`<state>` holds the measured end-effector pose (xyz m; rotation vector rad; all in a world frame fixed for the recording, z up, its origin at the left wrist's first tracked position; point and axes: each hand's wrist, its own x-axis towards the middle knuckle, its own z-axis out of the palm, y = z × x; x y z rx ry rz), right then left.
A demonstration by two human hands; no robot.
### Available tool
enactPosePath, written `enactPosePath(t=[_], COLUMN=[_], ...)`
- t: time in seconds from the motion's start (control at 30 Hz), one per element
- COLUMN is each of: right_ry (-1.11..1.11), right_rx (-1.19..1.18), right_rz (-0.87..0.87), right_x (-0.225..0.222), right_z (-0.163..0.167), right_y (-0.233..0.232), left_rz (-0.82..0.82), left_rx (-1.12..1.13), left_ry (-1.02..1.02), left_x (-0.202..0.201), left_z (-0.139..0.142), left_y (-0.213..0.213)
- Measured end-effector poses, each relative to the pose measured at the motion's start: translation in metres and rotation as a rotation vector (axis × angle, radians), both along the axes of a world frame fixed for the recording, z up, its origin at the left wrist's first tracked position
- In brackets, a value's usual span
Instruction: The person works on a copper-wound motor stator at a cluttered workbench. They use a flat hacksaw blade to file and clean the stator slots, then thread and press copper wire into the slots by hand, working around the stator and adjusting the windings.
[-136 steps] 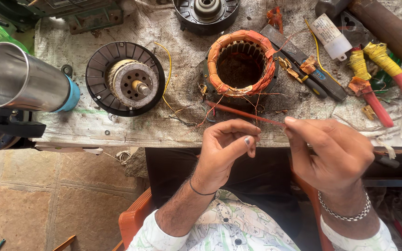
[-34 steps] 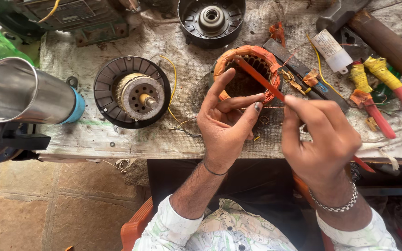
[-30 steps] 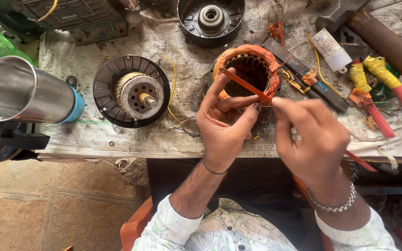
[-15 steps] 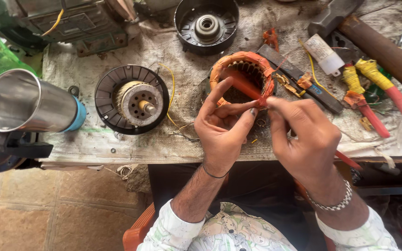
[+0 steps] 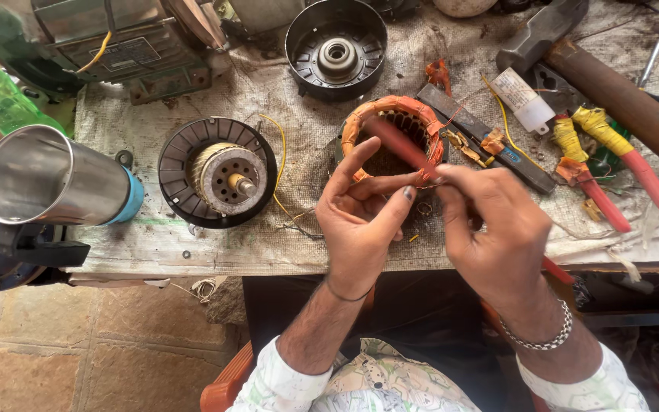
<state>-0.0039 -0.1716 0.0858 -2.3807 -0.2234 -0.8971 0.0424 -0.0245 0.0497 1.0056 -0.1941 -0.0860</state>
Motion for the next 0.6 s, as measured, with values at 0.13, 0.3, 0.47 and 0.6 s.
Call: enactPosePath(t=[0.13, 0.3, 0.47, 0.6], right_ry=[-0.02, -0.033, -0.044, -0.051], right_rx=[0.096, 0.107, 0.1, 0.036], right_rz=[-0.022, -0.083, -0.034, 0.01], right_x=[-0.003, -0.01, -0.012, -0.009], right_z=[0.005, 0.014, 0.016, 0.009], right_y=[-0.002, -0.004, -0.005, -0.002], left_rz=[-0.05, 0.224, 0.158, -0.006], left_rx=[0.062, 0.553, 0.525, 0.192], left_ry=[0.052, -0.295, -0.289, -0.113], left_x=[-0.006, -0.017, -0.012, -0.003], left_z=[0.014, 0.027, 0.028, 0.026], left_y=[0.003, 0.002, -0.001, -0.002])
